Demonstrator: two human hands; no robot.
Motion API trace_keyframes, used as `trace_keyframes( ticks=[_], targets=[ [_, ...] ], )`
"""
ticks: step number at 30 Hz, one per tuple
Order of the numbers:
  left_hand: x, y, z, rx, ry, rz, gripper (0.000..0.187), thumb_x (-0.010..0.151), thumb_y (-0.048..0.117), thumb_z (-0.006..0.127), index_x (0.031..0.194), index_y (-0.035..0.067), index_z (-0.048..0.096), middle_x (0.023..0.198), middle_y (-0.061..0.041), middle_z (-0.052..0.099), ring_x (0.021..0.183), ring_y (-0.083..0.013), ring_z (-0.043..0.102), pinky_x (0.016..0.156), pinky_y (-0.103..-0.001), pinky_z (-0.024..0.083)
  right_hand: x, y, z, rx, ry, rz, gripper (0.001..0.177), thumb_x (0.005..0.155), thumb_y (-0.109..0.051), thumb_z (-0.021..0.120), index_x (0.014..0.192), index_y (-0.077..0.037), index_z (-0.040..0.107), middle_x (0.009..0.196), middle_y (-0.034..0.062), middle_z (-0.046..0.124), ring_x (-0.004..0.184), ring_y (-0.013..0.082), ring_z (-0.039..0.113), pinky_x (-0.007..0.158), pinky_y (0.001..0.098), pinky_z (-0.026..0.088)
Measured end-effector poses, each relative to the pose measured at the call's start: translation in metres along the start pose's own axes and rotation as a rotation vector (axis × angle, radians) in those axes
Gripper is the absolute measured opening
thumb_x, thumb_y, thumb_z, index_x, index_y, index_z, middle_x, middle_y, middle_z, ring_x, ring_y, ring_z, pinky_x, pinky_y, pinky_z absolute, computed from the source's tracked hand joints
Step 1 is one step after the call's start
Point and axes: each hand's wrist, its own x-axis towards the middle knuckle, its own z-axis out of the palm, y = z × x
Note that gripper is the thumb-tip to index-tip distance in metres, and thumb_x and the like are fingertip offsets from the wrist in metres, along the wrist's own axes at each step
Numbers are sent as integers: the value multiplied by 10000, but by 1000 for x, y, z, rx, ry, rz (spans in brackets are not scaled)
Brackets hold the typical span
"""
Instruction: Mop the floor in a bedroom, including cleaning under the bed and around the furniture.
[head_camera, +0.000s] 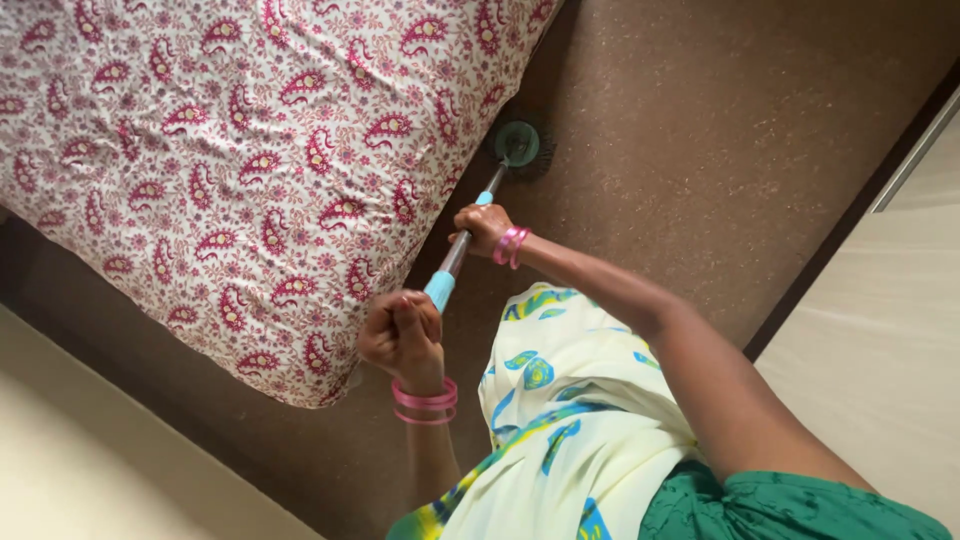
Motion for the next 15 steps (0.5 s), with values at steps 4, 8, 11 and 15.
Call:
trace_keyframes(
  ticks=[4,8,11,15],
  targets=[
    [-9,-13,-9,-7,-7,-37,277,1081,213,616,919,-10,593,627,-20,542,452,-47,402,423,-227,295,-9,2,-1,-41,74,-59,310,808,-304,776,696,-108,564,753,77,630,767,314,672,620,454,523],
    [-8,-36,-11,-123,-75,-74,276,1060,213,649,912,-10,585,663,-48,550,463,-71,421,423,-235,312,-12,24,-3,-92,109,-25,307,838,-304,771,728,-105,565,770,80,620,771,316,668,625,456,530],
    [-4,-70,-6,-127,-102,-138,287,1057,218,656,885,-2,596,586,-9,520,451,-64,426,418,-223,302,-12,52,-9,-138,132,-2,310,821,-308,784,738,-100,569,776,88,621,769,325,665,615,464,532],
    [2,-111,23,-70,-126,-186,305,1055,226,667,853,9,595,570,-3,530,448,-64,465,432,-214,318,-19,80,-44,-133,171,44,297,785,-296,806,746,-110,578,779,78,620,776,320,668,629,466,538]
  ],
)
